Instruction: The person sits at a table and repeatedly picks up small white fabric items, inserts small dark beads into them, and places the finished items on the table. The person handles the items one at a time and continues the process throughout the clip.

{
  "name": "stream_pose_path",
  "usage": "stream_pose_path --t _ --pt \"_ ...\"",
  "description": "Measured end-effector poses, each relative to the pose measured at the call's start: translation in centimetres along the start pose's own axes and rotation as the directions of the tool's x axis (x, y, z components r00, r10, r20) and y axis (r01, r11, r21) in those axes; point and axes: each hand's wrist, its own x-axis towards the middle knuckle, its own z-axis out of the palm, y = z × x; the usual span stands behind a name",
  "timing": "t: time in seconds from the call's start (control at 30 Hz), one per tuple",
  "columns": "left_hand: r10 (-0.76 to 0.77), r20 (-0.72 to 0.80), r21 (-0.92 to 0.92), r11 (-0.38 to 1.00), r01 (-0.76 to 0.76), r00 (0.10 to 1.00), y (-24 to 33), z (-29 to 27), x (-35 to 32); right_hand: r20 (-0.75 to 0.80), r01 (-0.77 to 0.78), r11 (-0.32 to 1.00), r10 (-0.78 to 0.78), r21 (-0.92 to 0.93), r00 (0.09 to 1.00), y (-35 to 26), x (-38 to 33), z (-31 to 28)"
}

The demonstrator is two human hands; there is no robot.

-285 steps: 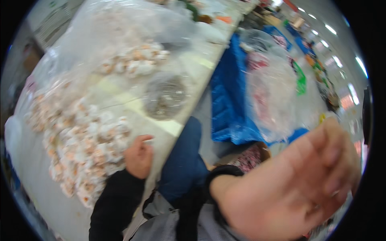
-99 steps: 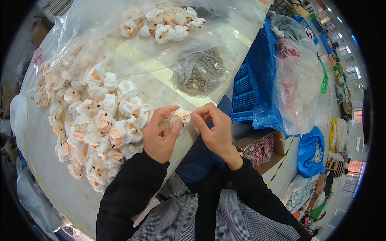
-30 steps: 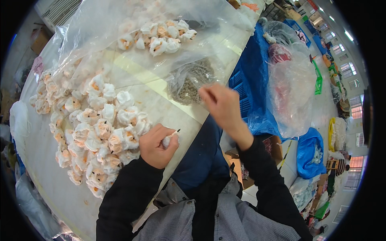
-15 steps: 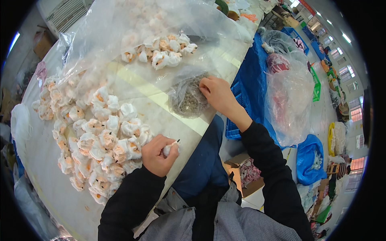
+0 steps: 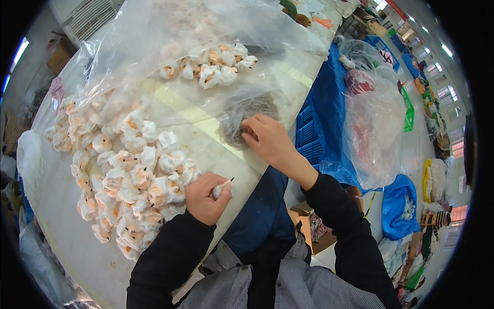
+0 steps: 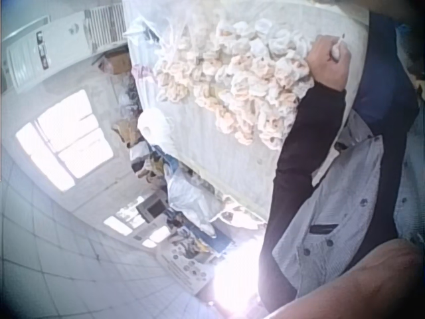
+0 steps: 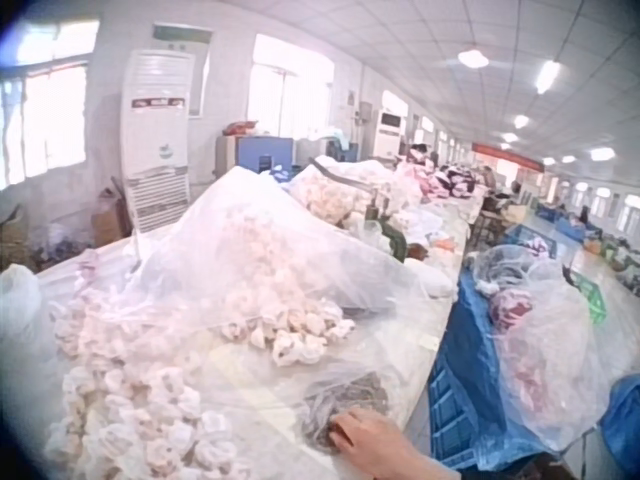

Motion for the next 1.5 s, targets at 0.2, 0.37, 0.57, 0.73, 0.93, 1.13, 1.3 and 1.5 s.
stream_pose_path --t 0.2,0.37,0.57,0.73,0.93,1.13,1.3,1.5 --pt "-0.024 -0.006 -0.009 1.0 0.024 1.0 0.3 0.1 0.2 -0.015 0.041 0.995 -0.043 -0.088 0.999 -0.2 0.5 0.8" --pt "-0.003 -0.017 -0.021 1.0 0.003 1.0 0.1 0.2 0.0 -0.051 0.073 0.991 -0.079 -0.113 0.996 0.4 0.6 1.7" --pt "-0.062 -0.015 -0.024 0.998 0.062 0.998 0.4 0.1 0.0 -0.004 0.031 0.999 -0.031 -0.045 1.0 0.6 0.6 1.5" --pt "-0.086 -0.009 -0.024 0.996 0.086 0.996 0.3 0.2 0.0 0.014 -0.047 0.998 0.046 0.045 0.999 0.6 0.6 0.9" --pt "-0.086 -0.009 -0.026 0.996 0.086 0.996 0.2 0.1 0.0 -0.012 -0.069 0.99 0.07 0.122 0.997 0.3 0.4 0.0" --pt "-0.098 0.0 -0.036 0.995 0.098 0.995 0.2 0.1 0.0 -0.104 -0.102 0.979 0.121 0.174 0.987 -0.5 0.1 -0.3" --pt "-0.082 -0.007 -0.043 0.996 0.082 0.997 -0.1 0.3 0.0 -0.132 -0.009 1.0 0.01 0.008 0.991 0.0 -0.4 0.1" --pt "-0.084 -0.008 -0.038 0.996 0.084 0.996 -0.3 0.3 0.0 -0.155 0.132 0.97 -0.165 -0.206 0.974 -0.1 -0.4 1.3"
